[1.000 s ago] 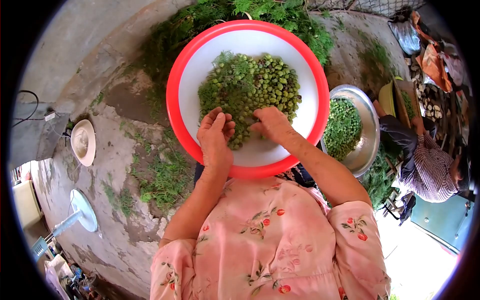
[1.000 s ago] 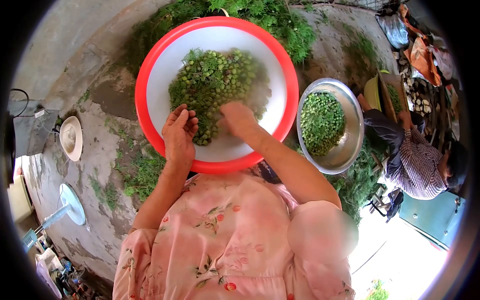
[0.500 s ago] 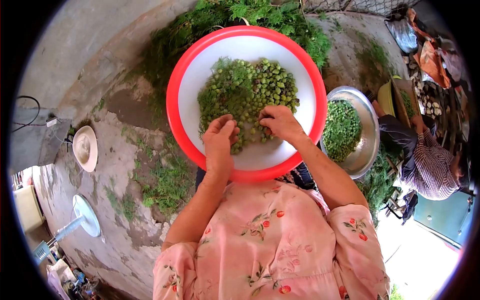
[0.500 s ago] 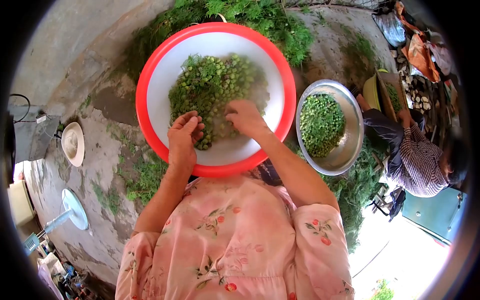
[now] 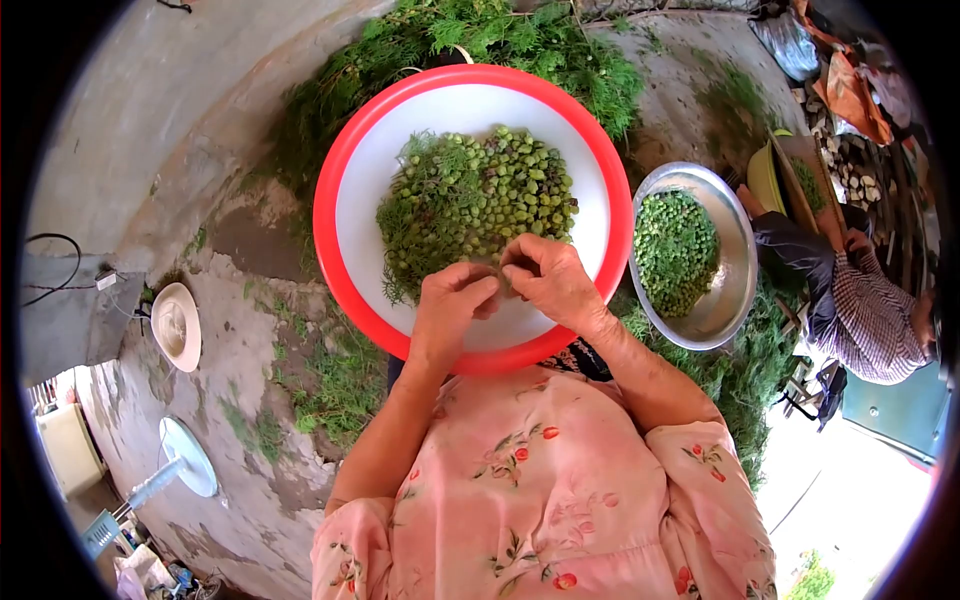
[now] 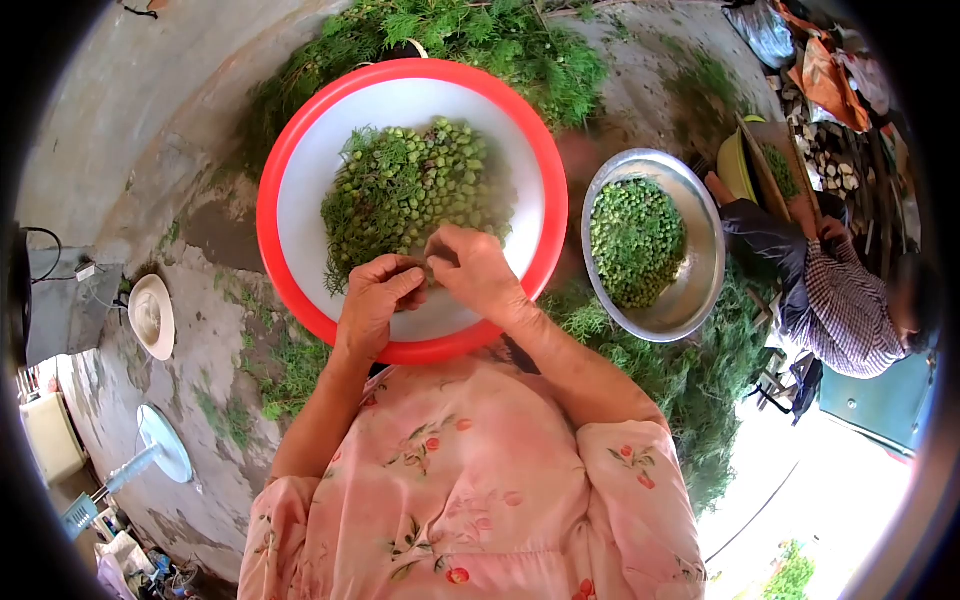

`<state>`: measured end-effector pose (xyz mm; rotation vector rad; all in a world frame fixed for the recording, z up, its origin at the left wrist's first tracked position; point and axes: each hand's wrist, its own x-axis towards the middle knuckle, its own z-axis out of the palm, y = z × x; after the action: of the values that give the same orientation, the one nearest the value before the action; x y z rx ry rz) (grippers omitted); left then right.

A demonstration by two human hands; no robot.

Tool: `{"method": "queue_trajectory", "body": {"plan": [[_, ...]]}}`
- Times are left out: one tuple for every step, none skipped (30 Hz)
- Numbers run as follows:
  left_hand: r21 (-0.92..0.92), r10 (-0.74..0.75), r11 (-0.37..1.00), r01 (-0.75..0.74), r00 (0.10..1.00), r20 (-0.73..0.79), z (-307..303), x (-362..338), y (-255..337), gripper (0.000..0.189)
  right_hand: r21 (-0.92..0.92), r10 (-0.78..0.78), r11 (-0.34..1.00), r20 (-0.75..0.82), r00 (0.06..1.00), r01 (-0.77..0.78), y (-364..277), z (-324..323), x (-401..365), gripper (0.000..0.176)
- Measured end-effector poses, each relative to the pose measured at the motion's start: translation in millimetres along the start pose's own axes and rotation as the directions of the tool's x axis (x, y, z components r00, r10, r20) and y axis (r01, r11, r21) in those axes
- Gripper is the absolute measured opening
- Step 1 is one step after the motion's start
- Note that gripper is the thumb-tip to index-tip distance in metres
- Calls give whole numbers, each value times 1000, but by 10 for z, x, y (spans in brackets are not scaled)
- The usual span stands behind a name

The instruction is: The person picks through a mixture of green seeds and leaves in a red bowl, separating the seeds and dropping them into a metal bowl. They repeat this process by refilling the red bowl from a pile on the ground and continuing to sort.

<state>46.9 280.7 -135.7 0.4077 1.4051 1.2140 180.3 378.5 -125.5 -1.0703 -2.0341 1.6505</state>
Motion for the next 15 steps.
{"method": "queue_trajectory", "body": {"plan": [[-6,-6,1000,6,1000,-2,5,-2,-2,16,-20,-52,998,-53,997,51,31,7,-18,7],[-12,-11,1000,11,1000,-4,10,-3,-4,16,-44,-105,994,-106,989,101,50,5,-30,7],[-1,-2,1000,3,1000,13,10,-3,-7,16,-26,-64,998,-86,994,62,56,-14,-33,8],[10,6,1000,-7,1000,31,7,0,-6,16,-10,-25,1000,-67,997,24,60,-40,-28,9],[20,16,1000,-17,999,49,5,4,-4,16,6,14,1000,-47,999,-14,60,-54,-25,10],[19,14,1000,-15,998,57,6,2,-1,16,69,27,997,-21,999,-25,40,-56,-33,12],[17,12,1000,-13,998,65,9,-2,1,16,132,38,990,7,999,-38,10,-56,-51,14],[14,11,1000,-12,997,72,12,-7,4,15,193,46,980,36,998,-52,-9,-50,-68,16],[19,16,1000,-18,997,70,20,-15,20,15,217,64,973,46,997,-72,-13,-39,-81,16],[24,21,999,-23,997,69,32,-28,45,15,241,82,966,57,995,-93,-18,-24,-96,17],[29,26,999,-28,997,68,42,-38,58,15,264,100,958,67,993,-114,-24,-9,-113,17],[44,24,999,-27,997,74,40,-42,56,15,221,-9,975,0,1000,9,63,43,-116,14],[59,22,998,-27,996,83,30,-46,49,15,187,-26,982,-16,1000,29,67,61,-133,14],[74,21,997,-28,995,93,21,-44,43,15,150,-45,987,-31,998,49,63,72,-147,14],[89,3,996,-12,996,93,12,-38,34,14,113,-65,991,-47,997,70,65,83,-156,13]]}}
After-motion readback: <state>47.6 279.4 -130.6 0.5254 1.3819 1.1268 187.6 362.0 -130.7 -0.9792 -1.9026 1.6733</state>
